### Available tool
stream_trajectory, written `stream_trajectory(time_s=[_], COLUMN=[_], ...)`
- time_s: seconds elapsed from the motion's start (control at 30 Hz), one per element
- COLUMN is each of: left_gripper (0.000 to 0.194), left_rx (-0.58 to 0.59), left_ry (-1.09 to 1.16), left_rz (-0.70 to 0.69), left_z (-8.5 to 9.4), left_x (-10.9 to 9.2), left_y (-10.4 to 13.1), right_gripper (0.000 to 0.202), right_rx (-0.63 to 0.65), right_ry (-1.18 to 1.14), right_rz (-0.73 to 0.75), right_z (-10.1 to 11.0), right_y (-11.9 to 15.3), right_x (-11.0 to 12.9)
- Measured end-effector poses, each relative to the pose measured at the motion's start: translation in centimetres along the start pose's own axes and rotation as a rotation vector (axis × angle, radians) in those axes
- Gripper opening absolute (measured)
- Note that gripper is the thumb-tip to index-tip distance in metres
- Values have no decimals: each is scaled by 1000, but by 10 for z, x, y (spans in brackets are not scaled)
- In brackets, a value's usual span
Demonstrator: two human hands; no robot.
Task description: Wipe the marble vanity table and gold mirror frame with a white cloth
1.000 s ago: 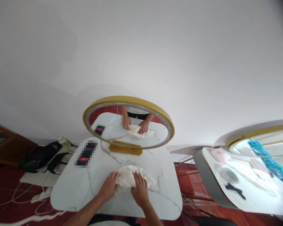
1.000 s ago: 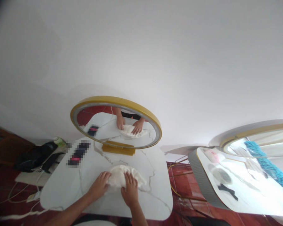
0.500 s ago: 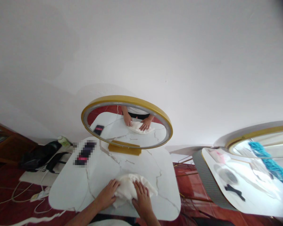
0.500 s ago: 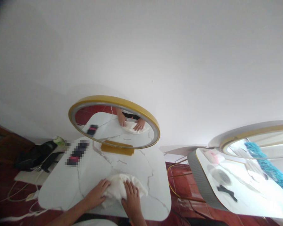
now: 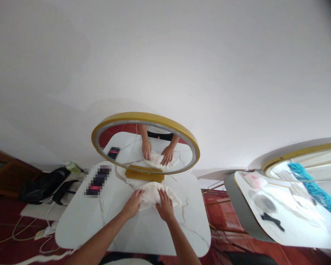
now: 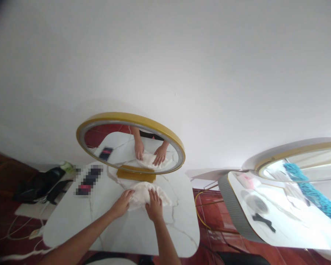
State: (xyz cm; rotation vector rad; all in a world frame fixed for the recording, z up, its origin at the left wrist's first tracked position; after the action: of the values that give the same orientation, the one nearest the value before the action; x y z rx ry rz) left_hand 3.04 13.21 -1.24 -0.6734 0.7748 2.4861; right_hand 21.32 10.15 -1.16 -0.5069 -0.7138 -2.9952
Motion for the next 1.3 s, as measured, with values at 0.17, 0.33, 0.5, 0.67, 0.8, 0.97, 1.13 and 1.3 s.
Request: stream_trajectory(time_s=[0.17, 0.33, 0.5, 0.67, 0.8, 0.97, 1.13, 1.3], left_gripper=[72, 68, 71, 66, 57, 45, 43, 52], left_rx=[44, 151, 202, 80, -140, -477, -509, -493], left_ry=[11, 55, 102, 63, 24, 54, 115, 161], left_rz=[3, -71, -131, -92, -26, 94, 106, 88], left_z=[-21, -49, -54, -35, -8, 24, 15, 14], left_x=[-4, -9, -3, 30, 67, 91, 103, 135], left_y=[36, 82, 103, 100, 94, 102, 103, 90], right_gripper=[66, 70, 75, 76, 74, 72, 72, 75], right_rx=[-31, 38, 151, 199, 158, 99, 119, 141], right_ry=[12, 7, -18, -30, -61, -152, -297, -447], right_rz=[53, 119, 154, 138, 140, 134, 132, 162], right_z=[-23, -59, -72, -66, -67, -81, -107, -126], right_y=[42, 90, 99, 79, 57, 26, 1, -22], right_x=[-2, -12, -11, 18, 57, 111, 167, 209])
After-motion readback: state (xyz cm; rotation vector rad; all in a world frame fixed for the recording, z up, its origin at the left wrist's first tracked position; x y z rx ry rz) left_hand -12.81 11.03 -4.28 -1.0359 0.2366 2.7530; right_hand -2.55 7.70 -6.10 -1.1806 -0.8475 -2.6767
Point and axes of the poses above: each hand's wrist, its own y-axis away from the middle knuckle, its own z-axis out of the back of the hand, x = y × z, the point moved 7 cm from there along -y, towards the middle knuckle, and after that the axes turned 12 degrees about x, right-handed, at the moved point
